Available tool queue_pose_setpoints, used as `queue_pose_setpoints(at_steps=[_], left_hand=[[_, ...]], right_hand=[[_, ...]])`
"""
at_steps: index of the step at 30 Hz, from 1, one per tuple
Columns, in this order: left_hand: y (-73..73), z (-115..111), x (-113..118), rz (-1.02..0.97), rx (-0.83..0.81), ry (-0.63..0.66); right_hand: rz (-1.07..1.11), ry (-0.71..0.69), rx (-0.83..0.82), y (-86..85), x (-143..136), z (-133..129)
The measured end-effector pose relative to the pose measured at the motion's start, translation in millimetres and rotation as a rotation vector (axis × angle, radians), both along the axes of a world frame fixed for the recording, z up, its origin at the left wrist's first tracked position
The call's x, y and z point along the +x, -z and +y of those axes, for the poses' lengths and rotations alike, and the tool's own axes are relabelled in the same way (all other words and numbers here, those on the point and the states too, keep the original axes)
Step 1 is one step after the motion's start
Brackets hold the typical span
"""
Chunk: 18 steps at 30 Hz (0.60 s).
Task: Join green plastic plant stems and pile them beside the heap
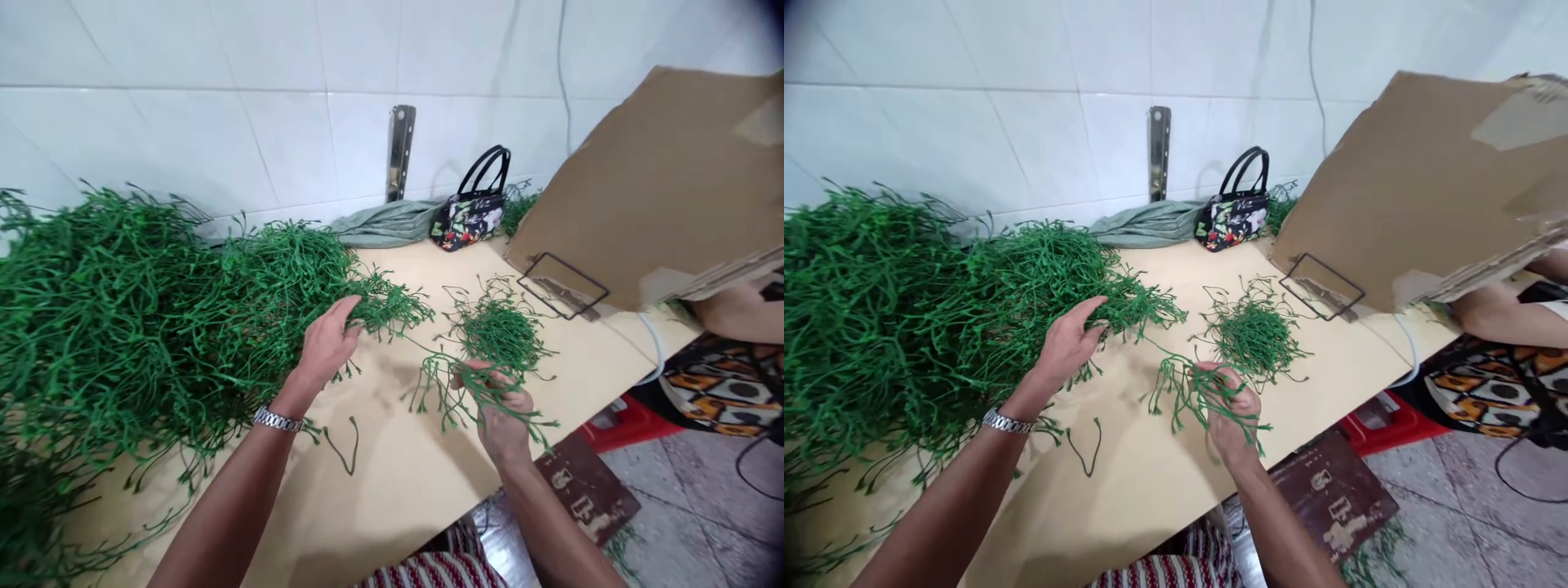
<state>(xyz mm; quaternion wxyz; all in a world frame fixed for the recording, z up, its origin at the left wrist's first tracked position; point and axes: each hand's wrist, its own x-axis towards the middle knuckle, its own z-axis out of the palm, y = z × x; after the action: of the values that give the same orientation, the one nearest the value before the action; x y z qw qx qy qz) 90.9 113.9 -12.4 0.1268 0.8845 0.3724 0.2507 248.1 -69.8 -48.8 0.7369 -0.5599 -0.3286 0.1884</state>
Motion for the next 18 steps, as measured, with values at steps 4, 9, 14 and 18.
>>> queue_pose_setpoints(at_steps=[4, 9, 14, 18], left_hand=[[-1.6, 1, 4, 0.029, 0.061, -0.013], [-0.6, 0, 4, 0.048, 0.047, -0.065], [-2.5, -5, 3, 0.155, 0.038, -0.097], [-10.6, -38, 4, 0.385, 0.211, 0.084]], right_hand=[[0.084, 0.02, 0.035, 5.3, 2, -4], [0.16, 0.007, 0.012, 10.9, 6, -12], [0.182, -0.042, -0.055, 12.1, 7, -26], [0.171, -0.162, -0.17, 12.3, 1, -30]])
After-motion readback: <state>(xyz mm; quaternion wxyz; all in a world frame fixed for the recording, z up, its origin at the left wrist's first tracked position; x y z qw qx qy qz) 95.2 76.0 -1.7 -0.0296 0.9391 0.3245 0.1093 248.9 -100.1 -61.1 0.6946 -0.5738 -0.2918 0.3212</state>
